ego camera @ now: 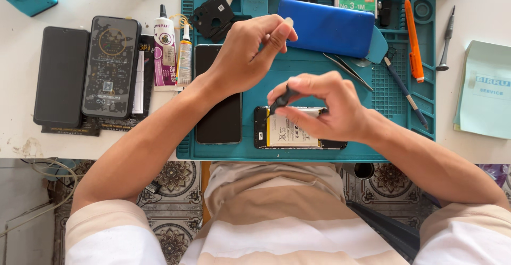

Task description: The person uses a screwdriver to remove and install screws on a disassembled smartphone. They repeatedly pick up screws, align them with screw holes, and tighten them while working on the phone's internal components.

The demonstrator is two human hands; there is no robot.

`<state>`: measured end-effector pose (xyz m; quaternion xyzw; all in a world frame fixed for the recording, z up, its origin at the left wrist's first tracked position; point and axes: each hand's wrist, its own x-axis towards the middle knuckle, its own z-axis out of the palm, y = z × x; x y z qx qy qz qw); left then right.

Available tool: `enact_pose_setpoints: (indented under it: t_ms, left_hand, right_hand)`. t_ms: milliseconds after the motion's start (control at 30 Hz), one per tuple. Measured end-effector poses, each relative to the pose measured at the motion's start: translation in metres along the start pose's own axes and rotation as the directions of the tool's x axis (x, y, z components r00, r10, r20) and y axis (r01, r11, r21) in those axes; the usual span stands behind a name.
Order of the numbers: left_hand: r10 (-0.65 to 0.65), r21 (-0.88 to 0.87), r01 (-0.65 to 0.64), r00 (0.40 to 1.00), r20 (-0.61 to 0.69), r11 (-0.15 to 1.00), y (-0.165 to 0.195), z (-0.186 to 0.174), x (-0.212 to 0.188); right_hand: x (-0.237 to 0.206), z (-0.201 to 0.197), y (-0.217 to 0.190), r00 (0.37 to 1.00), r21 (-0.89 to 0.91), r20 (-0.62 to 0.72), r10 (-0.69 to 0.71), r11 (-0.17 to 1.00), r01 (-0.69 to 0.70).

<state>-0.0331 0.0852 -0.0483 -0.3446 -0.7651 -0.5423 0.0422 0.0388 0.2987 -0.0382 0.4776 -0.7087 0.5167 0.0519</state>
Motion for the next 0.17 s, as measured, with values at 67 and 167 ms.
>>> enact_pose_setpoints:
  t_ms: [67,167]
  left_hand:
    - [0.021,0.055,-0.022,1.000,0.007,0.998,0.0031,-0.0020,-0.0007]
    - [-0.039,0.144,0.032,0.998,0.047,0.989,0.0083,-0.0030,-0.0010]
  right_hand:
    - [0.0022,0.0030,-0.0009,1.000,0.024,0.012,-0.017,1.000,0.017]
    - [0.0042,0.0064,-0.0016,1.000,0.030,0.023,-0.020,0.999,0.019]
